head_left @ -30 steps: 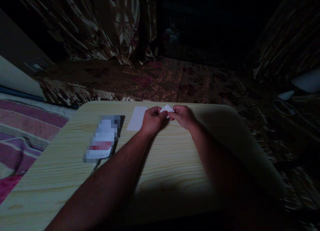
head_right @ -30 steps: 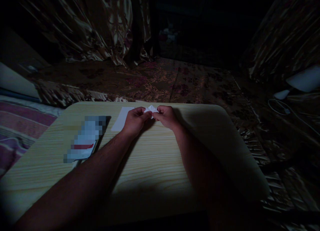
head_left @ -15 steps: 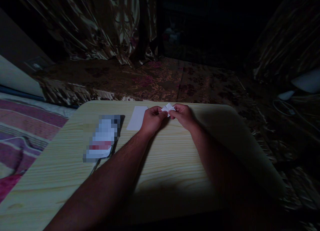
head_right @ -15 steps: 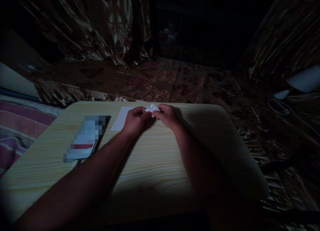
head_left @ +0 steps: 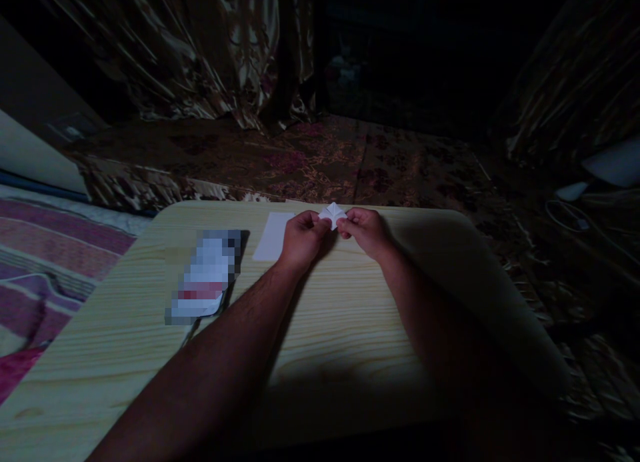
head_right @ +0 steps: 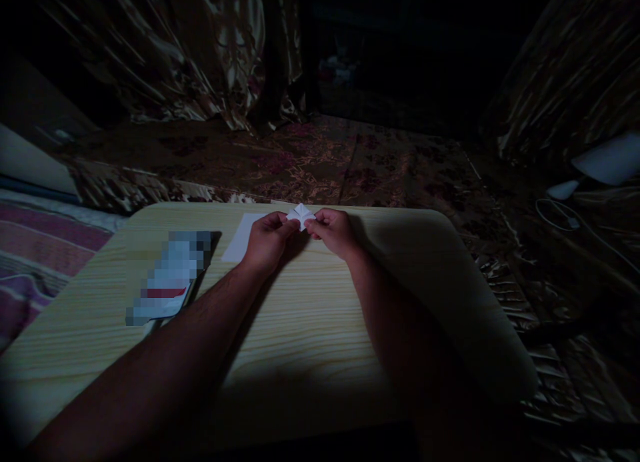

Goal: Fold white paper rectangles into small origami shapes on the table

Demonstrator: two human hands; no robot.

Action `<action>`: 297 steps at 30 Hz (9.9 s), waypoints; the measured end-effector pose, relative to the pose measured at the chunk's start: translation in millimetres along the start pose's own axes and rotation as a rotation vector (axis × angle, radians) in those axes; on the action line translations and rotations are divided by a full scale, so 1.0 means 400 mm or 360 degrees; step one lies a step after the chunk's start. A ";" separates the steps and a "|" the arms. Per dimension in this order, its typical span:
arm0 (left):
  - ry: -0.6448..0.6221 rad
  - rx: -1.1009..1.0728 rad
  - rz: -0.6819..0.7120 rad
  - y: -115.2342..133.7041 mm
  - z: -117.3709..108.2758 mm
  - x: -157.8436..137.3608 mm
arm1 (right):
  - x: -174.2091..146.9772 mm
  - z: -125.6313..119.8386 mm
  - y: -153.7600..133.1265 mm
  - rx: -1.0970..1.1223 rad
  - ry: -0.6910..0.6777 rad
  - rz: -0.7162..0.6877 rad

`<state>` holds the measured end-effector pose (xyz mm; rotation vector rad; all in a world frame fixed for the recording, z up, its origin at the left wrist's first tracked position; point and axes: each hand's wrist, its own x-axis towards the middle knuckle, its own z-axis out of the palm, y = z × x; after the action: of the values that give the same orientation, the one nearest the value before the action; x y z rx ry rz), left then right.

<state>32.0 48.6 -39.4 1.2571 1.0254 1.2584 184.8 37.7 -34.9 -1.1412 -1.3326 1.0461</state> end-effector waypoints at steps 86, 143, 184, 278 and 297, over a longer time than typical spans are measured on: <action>0.0026 0.0070 0.0213 -0.006 0.000 0.001 | 0.001 0.021 0.018 -0.0002 0.0091 -0.0144; 0.0038 -0.0053 0.0164 -0.002 -0.001 0.002 | 0.005 0.012 0.007 0.0097 0.0044 -0.0018; -0.0028 -0.0118 0.0139 0.003 -0.002 0.001 | 0.005 0.006 0.007 0.0145 -0.0013 -0.0017; 0.0083 -0.0026 0.0181 0.020 0.005 -0.011 | 0.002 0.001 0.008 0.0132 -0.0030 -0.0003; 0.0045 -0.0054 0.0168 0.013 0.004 -0.008 | -0.003 0.011 -0.008 0.0084 0.0024 -0.0044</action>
<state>32.8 44.8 -34.3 1.2846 0.9643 1.3726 180.0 36.1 -32.3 -1.0863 -1.2979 1.0447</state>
